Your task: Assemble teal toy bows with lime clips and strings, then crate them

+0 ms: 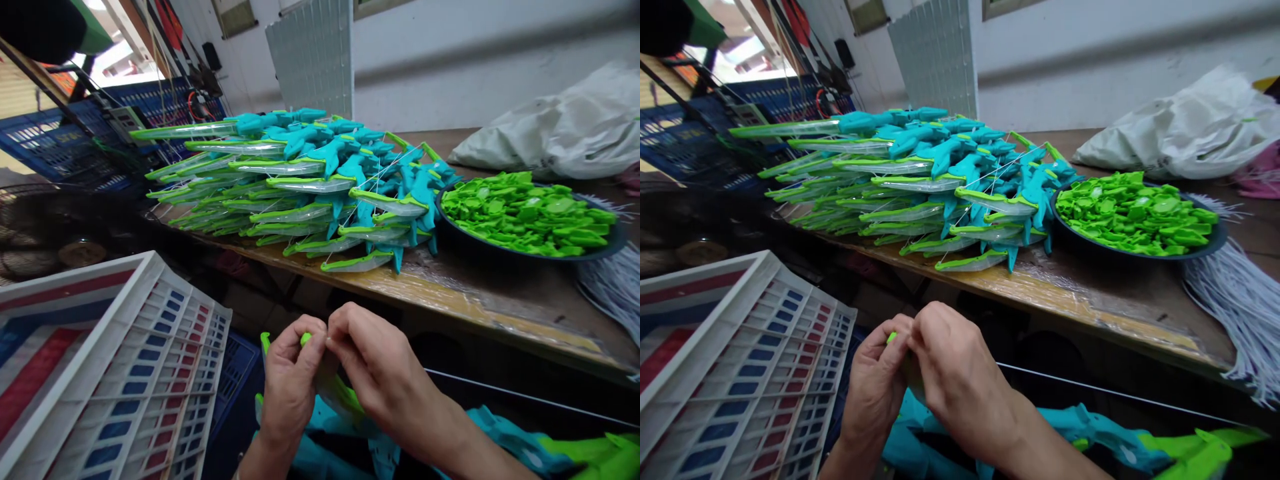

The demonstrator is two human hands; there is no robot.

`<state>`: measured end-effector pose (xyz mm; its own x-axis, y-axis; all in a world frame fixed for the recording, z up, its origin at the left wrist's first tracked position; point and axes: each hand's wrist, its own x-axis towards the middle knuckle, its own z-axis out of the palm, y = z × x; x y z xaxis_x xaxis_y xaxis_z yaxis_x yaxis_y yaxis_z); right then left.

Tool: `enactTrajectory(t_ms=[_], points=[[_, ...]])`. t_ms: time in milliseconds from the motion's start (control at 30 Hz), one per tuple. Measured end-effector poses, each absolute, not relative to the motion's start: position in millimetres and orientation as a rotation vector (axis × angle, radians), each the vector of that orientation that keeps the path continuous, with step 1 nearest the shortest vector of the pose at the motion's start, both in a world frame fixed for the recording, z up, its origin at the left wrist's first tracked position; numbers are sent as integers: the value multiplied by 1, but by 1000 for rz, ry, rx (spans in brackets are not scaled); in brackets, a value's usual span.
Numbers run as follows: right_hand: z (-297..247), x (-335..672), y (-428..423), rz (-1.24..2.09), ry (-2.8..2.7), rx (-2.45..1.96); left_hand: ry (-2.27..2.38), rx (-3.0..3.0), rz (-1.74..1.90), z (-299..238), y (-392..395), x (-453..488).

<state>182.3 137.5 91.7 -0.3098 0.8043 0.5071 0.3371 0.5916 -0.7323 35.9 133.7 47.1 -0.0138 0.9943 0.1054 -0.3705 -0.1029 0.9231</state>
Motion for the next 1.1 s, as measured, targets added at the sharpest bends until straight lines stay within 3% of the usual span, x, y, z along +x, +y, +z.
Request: enactTrajectory(t_ms=[133, 200, 433, 800, 1100], points=[[96, 186, 141, 1144, -1651, -1012, 864, 1084, 1416, 45, 134, 34], [94, 186, 144, 1236, -1564, -976, 853, 1109, 1382, 44, 134, 33], [76, 177, 136, 506, -1702, -850, 785, 1117, 1296, 43, 136, 29], [67, 170, 128, 465, -1718, -904, 853, 1126, 1305, 41, 135, 29], [71, 180, 130, 1268, -1388, -771, 746, 969, 1325, 46, 136, 36]])
